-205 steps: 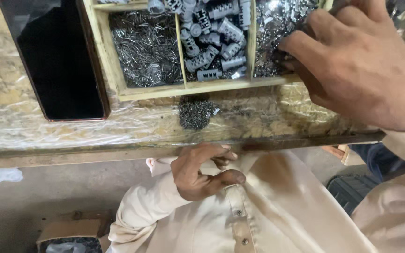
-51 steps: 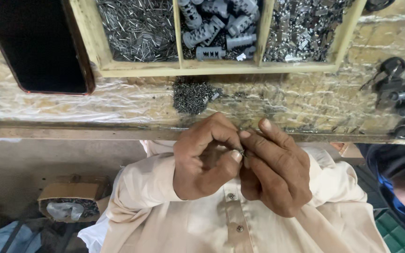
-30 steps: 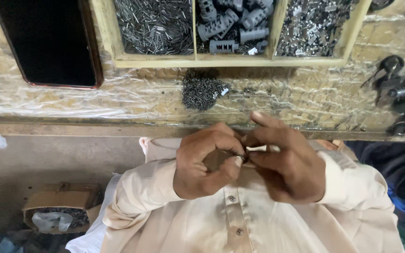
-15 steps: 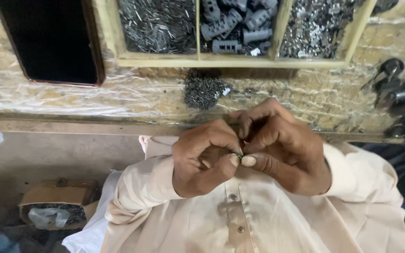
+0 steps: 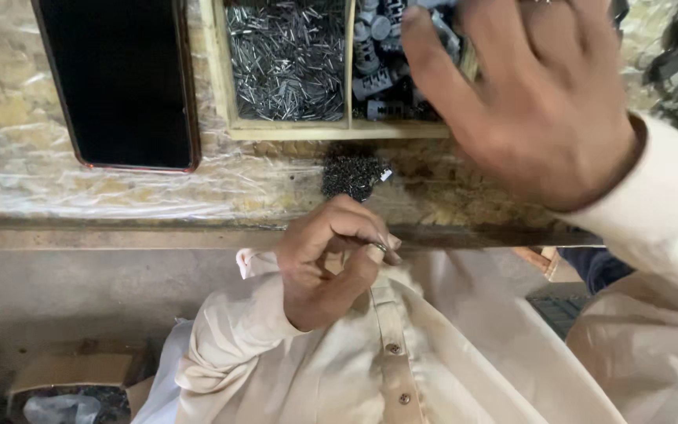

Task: The person picks a gray plastic wall anchor and a metal screw from compartment trays on the workbench, threads the screw into the anchor by hand, and sets the assembled plug on the bench, repeating this cycle with successive parts.

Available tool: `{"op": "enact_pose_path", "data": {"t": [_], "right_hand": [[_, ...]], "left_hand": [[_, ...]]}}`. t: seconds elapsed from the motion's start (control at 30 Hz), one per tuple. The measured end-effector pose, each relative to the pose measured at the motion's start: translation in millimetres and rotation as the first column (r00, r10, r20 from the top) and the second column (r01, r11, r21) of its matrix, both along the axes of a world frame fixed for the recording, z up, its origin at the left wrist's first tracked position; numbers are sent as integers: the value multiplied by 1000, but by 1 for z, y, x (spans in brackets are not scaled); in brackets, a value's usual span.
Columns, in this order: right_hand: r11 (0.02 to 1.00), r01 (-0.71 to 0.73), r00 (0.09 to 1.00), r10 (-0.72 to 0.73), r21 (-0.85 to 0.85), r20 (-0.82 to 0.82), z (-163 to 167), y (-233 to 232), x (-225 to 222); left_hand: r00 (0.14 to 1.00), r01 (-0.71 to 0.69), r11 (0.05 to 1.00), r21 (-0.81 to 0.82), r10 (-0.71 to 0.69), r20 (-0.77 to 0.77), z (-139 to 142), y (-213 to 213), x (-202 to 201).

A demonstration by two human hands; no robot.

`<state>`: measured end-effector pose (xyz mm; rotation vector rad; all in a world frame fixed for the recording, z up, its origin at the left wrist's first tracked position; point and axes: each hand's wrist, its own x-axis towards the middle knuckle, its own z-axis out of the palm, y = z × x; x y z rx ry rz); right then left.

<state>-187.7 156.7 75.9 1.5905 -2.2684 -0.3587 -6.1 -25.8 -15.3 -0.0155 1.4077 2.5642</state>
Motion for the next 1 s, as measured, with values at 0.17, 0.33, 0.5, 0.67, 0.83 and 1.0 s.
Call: {"op": "enact_pose_path", "data": {"t": [0.17,0.33,0.5,0.67,0.83,1.0], "right_hand": [[997,-68,961,78,-45,266,2,2,-6],[819,340,477,274,-463,835,-1,10,75],[553,808,-19,369,-203,929,-57,45,162],[571,784,-69,473,-246,878,-69,75,179],[679,679,183,212,-280,960,-57,77,172],[735,590,296,189,-335,936,-70,80,189]], "left_hand": [[992,8,992,-127,-25,-128,-5,-3,-5],[967,125,987,-98,-143,-211,2,-8,0],[978,207,978,36,-205,-48,15,-8,2],[944,317,941,-116,-325,-54,20,-3,-9],[928,373,915,-154,-365,75,28,1,-17],[847,517,817,-254,-447,287,40,-5,-13]]}}
